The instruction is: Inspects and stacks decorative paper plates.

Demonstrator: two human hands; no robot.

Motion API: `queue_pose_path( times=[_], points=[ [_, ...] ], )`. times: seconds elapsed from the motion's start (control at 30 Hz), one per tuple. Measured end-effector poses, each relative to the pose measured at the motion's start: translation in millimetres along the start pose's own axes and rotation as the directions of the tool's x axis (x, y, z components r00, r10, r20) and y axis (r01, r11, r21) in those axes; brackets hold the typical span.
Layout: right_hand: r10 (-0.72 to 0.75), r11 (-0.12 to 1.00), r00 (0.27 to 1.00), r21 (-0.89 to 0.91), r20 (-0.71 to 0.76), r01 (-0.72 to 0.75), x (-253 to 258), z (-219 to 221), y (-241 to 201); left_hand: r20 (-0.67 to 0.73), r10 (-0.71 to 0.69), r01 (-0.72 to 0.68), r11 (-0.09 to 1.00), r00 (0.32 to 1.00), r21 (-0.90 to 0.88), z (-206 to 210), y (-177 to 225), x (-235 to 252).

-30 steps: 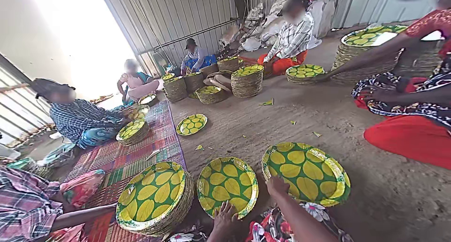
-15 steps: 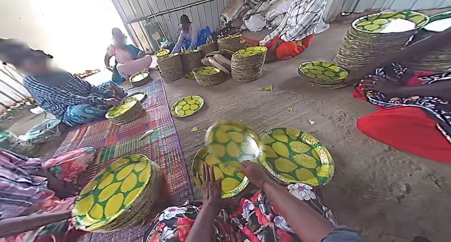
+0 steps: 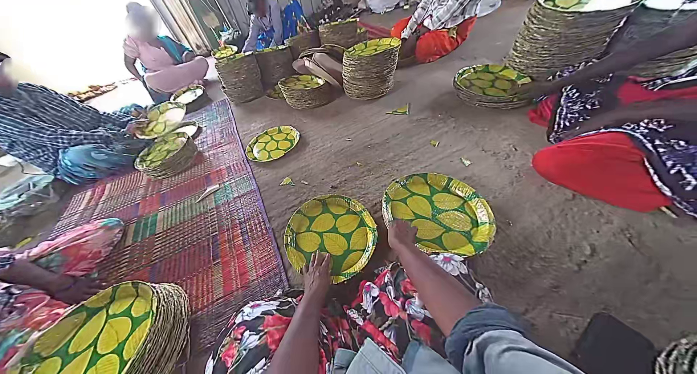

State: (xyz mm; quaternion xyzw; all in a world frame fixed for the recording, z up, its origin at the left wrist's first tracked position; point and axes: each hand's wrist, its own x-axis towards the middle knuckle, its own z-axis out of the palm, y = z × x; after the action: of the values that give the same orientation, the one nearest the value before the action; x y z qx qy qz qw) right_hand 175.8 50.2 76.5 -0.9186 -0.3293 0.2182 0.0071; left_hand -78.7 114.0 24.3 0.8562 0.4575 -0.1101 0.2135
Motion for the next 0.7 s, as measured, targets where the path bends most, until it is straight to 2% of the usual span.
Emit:
queue_pose_path(
  times=[0.07, 0.13, 0.17, 0.23, 0.27, 0.3, 0.33, 0.37, 0.4, 0.43, 0.47, 0.5, 0.53, 0.57, 0.6, 0.67, 0.7],
  points=[
    [-0.016, 0.997, 0.998, 0.073, -0.062, 0.021, 4.1, 0.2, 4.1, 0.007, -0.014, 0.015, 0.999, 1.0, -0.047, -0.2, -1.4, 2.2],
    [-0.059, 0.988, 0.976, 0.129, -0.208, 0.087, 3.1, -3.0, 7.4, -0.002, -0.017, 0.016, 0.991, 1.0, -0.134, 0.0, -4.4, 5.2],
    [-0.107, 0.978, 0.943, 0.138, -0.316, 0.157, 1.0, -5.2, 7.1, -0.054, -0.02, 0.008, 0.977, 0.998, -0.211, -0.1, -6.0, 5.7],
    [-0.296, 0.925, 0.839, 0.082, -0.456, 0.371, -5.0, -6.2, 3.5, -0.285, -0.056, -0.058, 0.925, 0.957, -0.376, 0.9, -7.5, 5.1],
    [-0.424, 0.873, 0.787, 0.031, -0.447, 0.488, -9.9, -2.4, 0.6, -0.423, -0.107, -0.095, 0.898, 0.9, -0.43, 1.1, -7.1, 4.7],
    [-0.567, 0.791, 0.713, -0.029, -0.412, 0.611, -14.3, 4.3, -2.3, -0.565, -0.164, -0.128, 0.888, 0.809, -0.441, 1.7, -7.1, 7.6],
    [-0.701, 0.692, 0.638, -0.085, -0.32, 0.717, -19.0, 10.9, -5.7, -0.673, -0.214, -0.131, 0.897, 0.708, -0.423, 0.4, -7.7, 11.1],
    [-0.789, 0.61, 0.592, -0.094, -0.163, 0.787, -22.9, 16.7, -9.9, -0.732, -0.229, -0.119, 0.913, 0.642, -0.39, -1.6, -9.5, 12.3],
    [-0.832, 0.554, 0.555, -0.096, -0.019, 0.827, -23.4, 24.7, -13.8, -0.749, -0.217, -0.089, 0.934, 0.626, -0.346, -2.7, -11.5, 11.8],
    [-0.832, 0.534, 0.543, -0.102, 0.111, 0.839, -21.1, 31.7, -16.7, -0.707, -0.182, -0.048, 0.955, 0.684, -0.292, -4.5, -11.9, 7.5],
    [-0.796, 0.559, 0.568, -0.106, 0.21, 0.822, -17.7, 35.5, -18.4, -0.585, -0.14, -0.002, 0.972, 0.799, -0.235, -7.9, -11.3, 1.9],
    [-0.751, 0.605, 0.61, -0.107, 0.25, 0.789, -14.6, 35.7, -18.2, -0.417, -0.1, 0.027, 0.984, 0.904, -0.177, -9.6, -9.6, -1.6],
    [-0.717, 0.653, 0.659, -0.113, 0.225, 0.749, -11.9, 33.1, -16.3, -0.235, -0.066, 0.042, 0.993, 0.97, -0.107, -7.7, -8.3, -1.8],
    [-0.677, 0.712, 0.719, -0.11, 0.157, 0.694, -10.4, 27.6, -13.0, -0.087, -0.044, 0.041, 0.999, 0.995, -0.035, -3.0, -6.9, 0.0],
    [-0.614, 0.78, 0.787, -0.1, 0.068, 0.617, -10.3, 20.9, -9.8, -0.01, -0.033, 0.034, 0.999, 0.999, 0.014, 1.6, -5.1, 1.8],
    [-0.391, 0.92, 0.918, -0.033, -0.07, 0.389, -9.4, 8.9, -4.8, 0.027, -0.039, 0.039, 0.999, 0.999, 0.026, 3.6, -1.6, 3.5],
    [-0.268, 0.962, 0.958, 0.015, -0.097, 0.271, -7.0, 6.9, -2.0, 0.031, -0.045, 0.044, 0.999, 0.999, 0.024, 3.3, -1.4, 3.9]
  ],
)
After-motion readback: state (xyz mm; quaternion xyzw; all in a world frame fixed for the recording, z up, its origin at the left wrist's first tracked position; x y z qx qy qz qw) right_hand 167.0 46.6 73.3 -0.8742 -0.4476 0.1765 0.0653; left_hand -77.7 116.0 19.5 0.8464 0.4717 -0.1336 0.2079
